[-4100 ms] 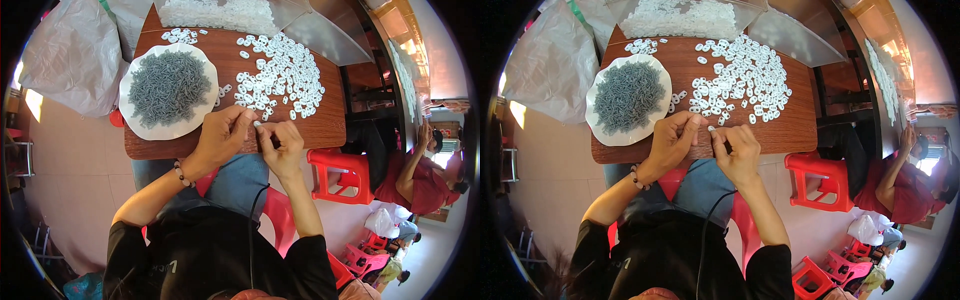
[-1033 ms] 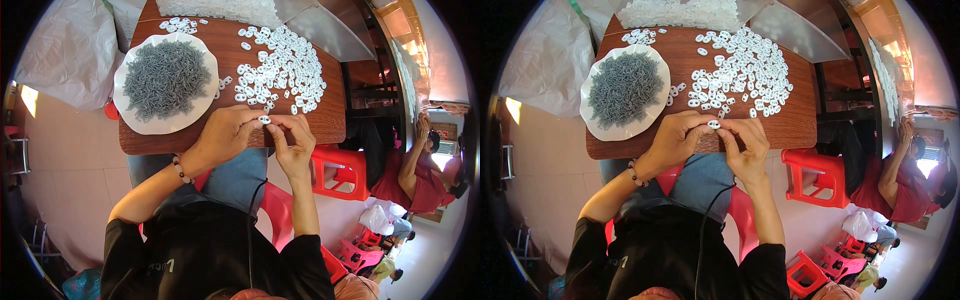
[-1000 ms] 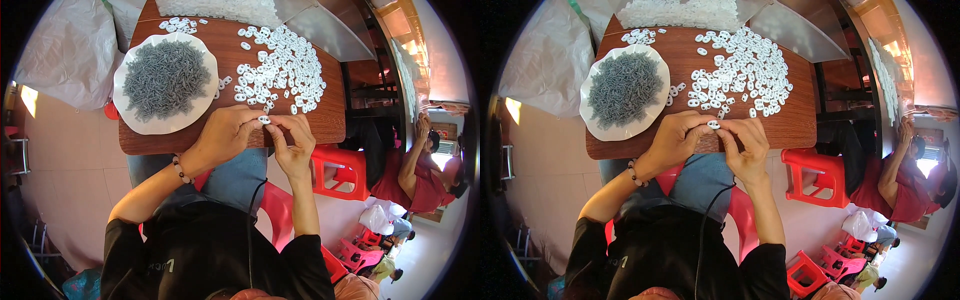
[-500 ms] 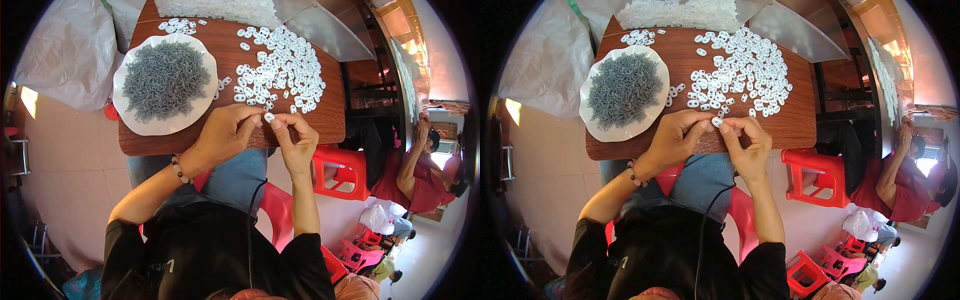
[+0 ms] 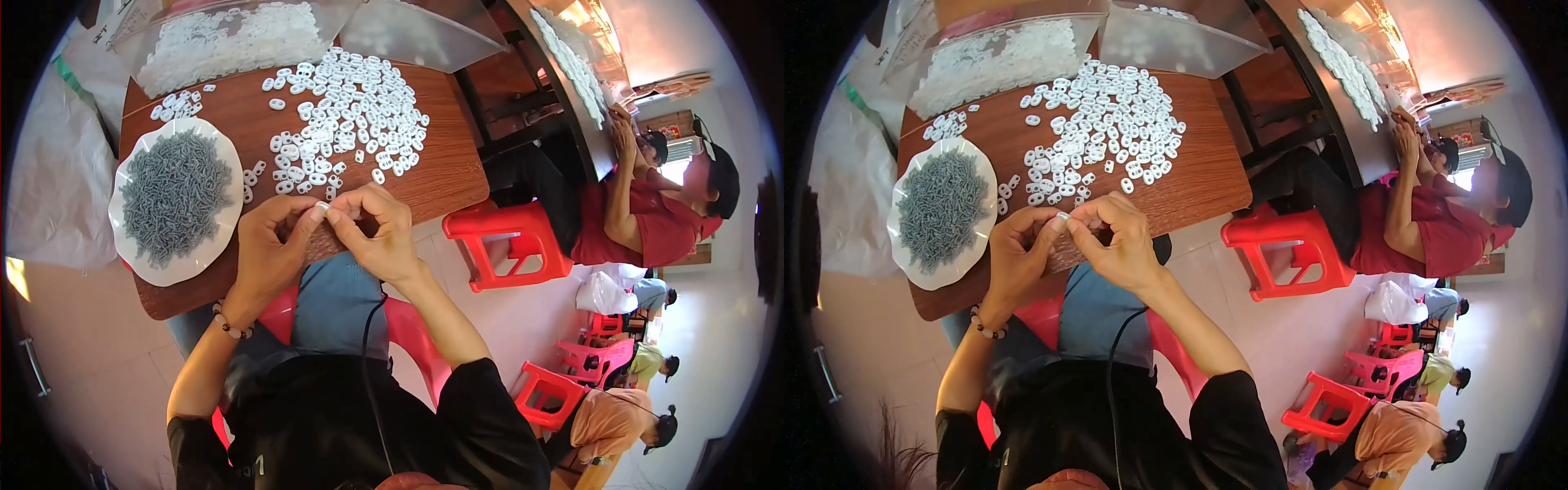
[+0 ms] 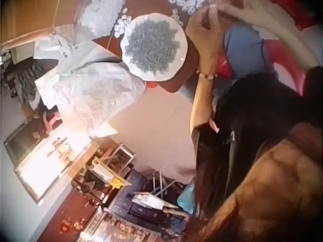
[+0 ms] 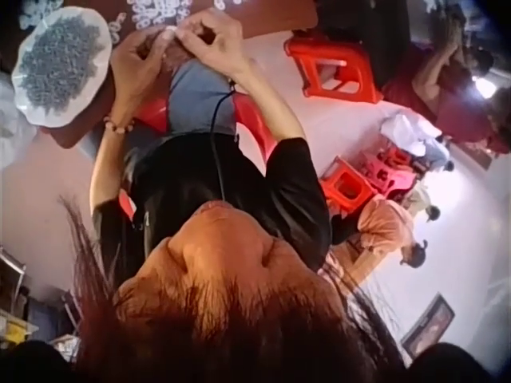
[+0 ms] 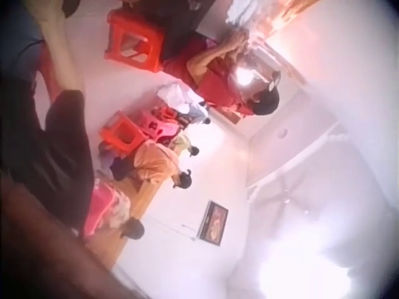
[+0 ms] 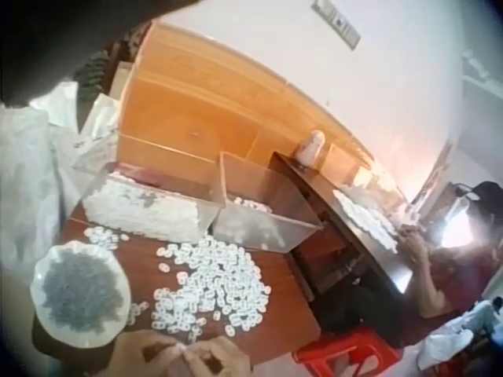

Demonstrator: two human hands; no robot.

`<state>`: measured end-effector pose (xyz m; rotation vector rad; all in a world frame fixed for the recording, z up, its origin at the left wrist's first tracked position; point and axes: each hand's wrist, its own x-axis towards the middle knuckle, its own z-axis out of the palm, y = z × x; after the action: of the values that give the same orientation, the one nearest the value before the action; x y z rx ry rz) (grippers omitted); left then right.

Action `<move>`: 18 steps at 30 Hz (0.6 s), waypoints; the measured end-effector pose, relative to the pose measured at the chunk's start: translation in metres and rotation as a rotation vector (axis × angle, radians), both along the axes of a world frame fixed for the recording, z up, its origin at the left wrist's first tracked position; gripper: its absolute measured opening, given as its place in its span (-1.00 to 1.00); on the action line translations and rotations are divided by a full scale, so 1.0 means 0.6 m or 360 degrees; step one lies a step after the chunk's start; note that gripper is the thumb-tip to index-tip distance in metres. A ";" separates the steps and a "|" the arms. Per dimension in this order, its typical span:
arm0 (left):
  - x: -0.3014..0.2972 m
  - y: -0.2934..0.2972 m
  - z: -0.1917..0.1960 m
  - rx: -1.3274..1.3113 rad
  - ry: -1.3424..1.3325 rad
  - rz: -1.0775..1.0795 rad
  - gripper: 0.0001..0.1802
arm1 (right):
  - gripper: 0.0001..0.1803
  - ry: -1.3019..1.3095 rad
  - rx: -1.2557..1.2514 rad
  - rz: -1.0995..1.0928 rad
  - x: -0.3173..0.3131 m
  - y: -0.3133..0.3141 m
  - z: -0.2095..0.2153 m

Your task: Assembling small plastic components by threading grey rings onto white plastic fasteners at a workshop table.

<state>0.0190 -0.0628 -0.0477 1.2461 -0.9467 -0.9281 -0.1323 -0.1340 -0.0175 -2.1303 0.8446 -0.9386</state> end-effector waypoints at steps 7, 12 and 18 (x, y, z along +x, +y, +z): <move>0.002 0.004 0.006 0.0071 0.0037 -0.0067 -0.85 | -0.92 -0.0026 0.0013 0.0070 0.000 0.002 0.005; 0.010 0.008 0.019 0.0155 0.0308 -0.0165 -0.81 | -0.91 -0.0059 0.0330 0.0119 -0.008 -0.006 0.007; 0.006 0.008 -0.003 0.0026 0.0033 -0.0030 -0.84 | -0.91 0.0053 0.0001 0.0026 -0.005 -0.014 0.019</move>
<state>0.0228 -0.0581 -0.0492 1.2406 -0.9374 -0.9635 -0.1355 -0.1425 -0.0063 -2.1544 0.8426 -0.8971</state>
